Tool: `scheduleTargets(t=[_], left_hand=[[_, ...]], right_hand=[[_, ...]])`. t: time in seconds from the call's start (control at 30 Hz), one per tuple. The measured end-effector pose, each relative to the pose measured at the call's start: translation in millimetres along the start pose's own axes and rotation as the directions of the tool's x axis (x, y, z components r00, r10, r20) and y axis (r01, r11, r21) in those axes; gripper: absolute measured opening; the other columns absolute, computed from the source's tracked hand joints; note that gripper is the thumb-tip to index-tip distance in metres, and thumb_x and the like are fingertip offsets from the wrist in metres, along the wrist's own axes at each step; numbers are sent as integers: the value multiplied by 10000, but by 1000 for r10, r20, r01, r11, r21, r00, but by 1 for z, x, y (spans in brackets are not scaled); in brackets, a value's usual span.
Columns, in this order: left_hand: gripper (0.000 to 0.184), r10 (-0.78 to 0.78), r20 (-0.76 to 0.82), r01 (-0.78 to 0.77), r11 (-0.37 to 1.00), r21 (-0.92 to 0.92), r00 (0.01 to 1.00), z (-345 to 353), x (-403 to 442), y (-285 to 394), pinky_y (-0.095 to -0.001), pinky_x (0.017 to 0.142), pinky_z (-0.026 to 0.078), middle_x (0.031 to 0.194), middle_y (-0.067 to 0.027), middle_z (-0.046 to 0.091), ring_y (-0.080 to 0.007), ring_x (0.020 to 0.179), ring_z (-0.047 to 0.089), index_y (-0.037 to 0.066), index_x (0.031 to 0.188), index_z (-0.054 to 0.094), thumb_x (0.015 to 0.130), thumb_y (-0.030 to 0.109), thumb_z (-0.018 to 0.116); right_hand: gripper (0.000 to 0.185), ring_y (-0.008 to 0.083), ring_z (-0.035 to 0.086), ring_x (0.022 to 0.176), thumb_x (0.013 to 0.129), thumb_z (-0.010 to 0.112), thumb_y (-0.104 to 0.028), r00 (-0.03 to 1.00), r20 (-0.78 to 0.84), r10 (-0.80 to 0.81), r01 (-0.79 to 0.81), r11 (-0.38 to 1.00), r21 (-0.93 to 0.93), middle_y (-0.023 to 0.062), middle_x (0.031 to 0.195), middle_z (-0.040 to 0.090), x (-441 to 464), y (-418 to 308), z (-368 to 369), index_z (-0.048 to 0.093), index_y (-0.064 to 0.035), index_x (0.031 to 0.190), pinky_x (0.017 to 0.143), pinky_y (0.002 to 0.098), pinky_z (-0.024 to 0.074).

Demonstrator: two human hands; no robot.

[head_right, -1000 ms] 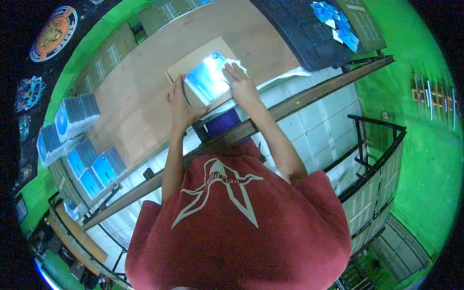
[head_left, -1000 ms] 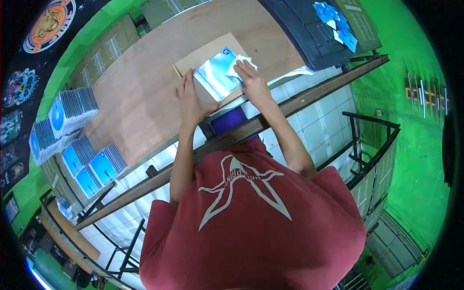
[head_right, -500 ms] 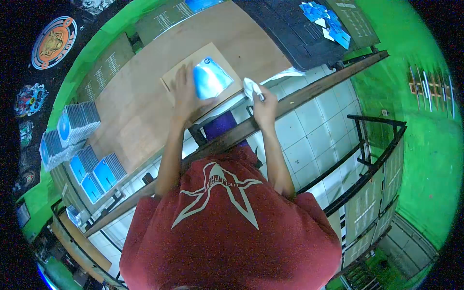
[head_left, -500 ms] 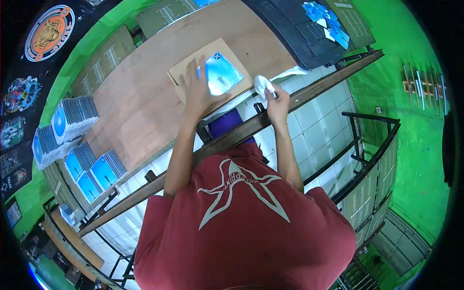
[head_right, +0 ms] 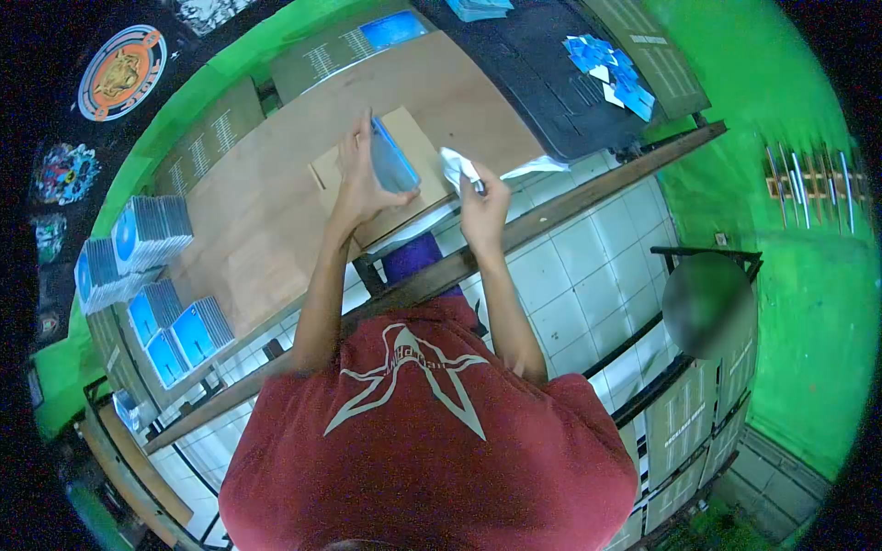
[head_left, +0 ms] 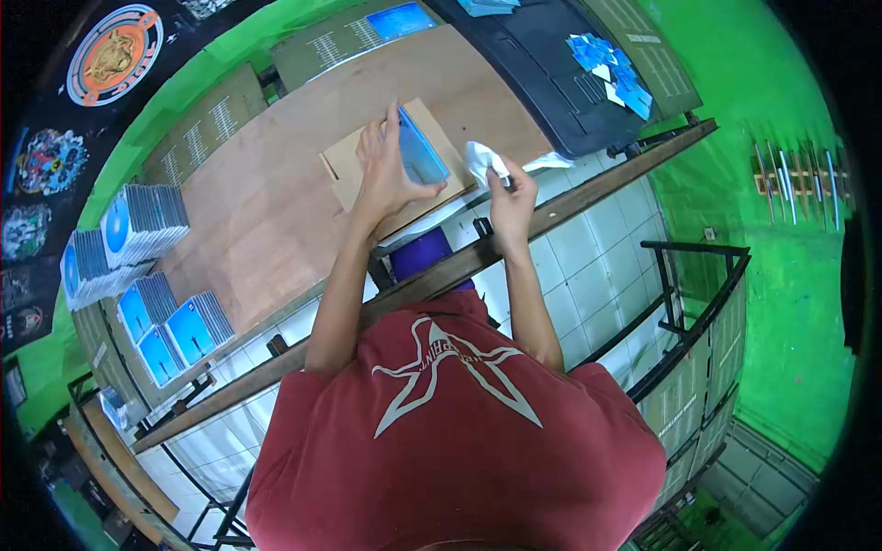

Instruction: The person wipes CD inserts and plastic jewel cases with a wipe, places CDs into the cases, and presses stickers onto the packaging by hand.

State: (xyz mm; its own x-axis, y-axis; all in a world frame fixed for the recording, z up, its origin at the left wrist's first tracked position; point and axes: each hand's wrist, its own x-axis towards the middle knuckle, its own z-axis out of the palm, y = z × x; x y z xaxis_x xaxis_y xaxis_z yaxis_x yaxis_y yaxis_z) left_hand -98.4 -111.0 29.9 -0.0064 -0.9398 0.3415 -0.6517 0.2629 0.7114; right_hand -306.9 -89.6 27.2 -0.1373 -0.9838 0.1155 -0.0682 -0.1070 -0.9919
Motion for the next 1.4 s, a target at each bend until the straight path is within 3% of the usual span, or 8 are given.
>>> scheduleTargets(t=[0.07, 0.1, 0.2, 0.37, 0.73, 0.83, 1.17, 1.4], left_hand=[[1422, -22, -6, 22, 1000, -4, 1000, -9, -12, -2, -573, 1146, 277, 1399, -257, 425, -450, 1343, 389, 52, 1616, 204, 457, 383, 957], [1420, -37, 2, 37, 999, -17, 999, -13, -17, -4, -573, 1166, 268, 1425, -259, 414, -458, 1370, 370, 46, 1612, 198, 455, 359, 959], [1417, -71, 14, 72, 990, -119, 997, -22, -27, -11, -552, 1216, 237, 1490, -262, 378, -463, 1440, 308, 31, 1601, 194, 444, 301, 965], [1428, -101, -35, 93, 979, -181, 994, -30, -37, -6, -522, 1242, 217, 1537, -252, 351, -446, 1482, 265, 24, 1593, 199, 418, 266, 973], [1316, -105, -115, 82, 979, -188, 988, -16, -38, -14, -521, 1208, 259, 1513, -242, 382, -449, 1425, 326, 18, 1578, 239, 497, 276, 944], [1272, -78, -121, 56, 983, -175, 990, -12, -34, -17, -523, 1191, 276, 1495, -240, 396, -446, 1412, 335, 17, 1572, 257, 529, 294, 930], [1192, -102, -117, 79, 979, -187, 988, -5, -35, -28, -531, 1172, 294, 1446, -249, 408, -464, 1376, 348, -29, 1503, 334, 545, 361, 927], [1198, -32, -186, 7, 991, -134, 982, 6, -33, -30, -532, 1189, 269, 1487, -242, 385, -452, 1408, 329, -17, 1546, 287, 588, 331, 917]], right_hand=[[356, 157, 686, 1061, 927, 563, 116, 986, 119, -112, 128, 982, -137, 86, 1163, 753, -9, -26, 14, 714, 18, 1235, 937, 307, 521], [444, 242, 693, 1149, 846, 537, 171, 921, 214, -325, 368, 906, -209, 147, 1237, 733, -11, -34, 21, 715, 11, 1220, 992, 363, 525], [522, 388, 628, 1237, 749, 568, 161, 761, 464, -454, 626, 704, -337, 214, 1318, 652, -29, -45, 40, 676, 14, 1238, 1032, 450, 523], [553, 403, 608, 1242, 803, 639, 84, 740, 525, -421, 650, 647, -398, 221, 1349, 612, -50, -54, 51, 600, -12, 1346, 1009, 472, 528], [366, 417, 662, 1116, 819, 629, 22, 756, 545, -363, 629, 634, -450, 261, 1203, 669, -22, -64, 76, 648, 56, 1183, 953, 458, 559], [417, 436, 662, 1088, 794, 587, 105, 773, 516, -369, 612, 648, -453, 253, 1188, 682, -3, -60, 93, 668, 42, 1198, 962, 476, 546], [375, 417, 695, 1033, 812, 634, 25, 742, 581, -335, 657, 535, -531, 280, 1119, 701, 26, -64, 131, 695, 51, 1181, 894, 464, 575], [378, 415, 696, 1038, 826, 620, 32, 753, 524, -397, 651, 561, -512, 273, 1119, 705, 19, -60, 123, 700, 33, 1195, 897, 457, 576]])
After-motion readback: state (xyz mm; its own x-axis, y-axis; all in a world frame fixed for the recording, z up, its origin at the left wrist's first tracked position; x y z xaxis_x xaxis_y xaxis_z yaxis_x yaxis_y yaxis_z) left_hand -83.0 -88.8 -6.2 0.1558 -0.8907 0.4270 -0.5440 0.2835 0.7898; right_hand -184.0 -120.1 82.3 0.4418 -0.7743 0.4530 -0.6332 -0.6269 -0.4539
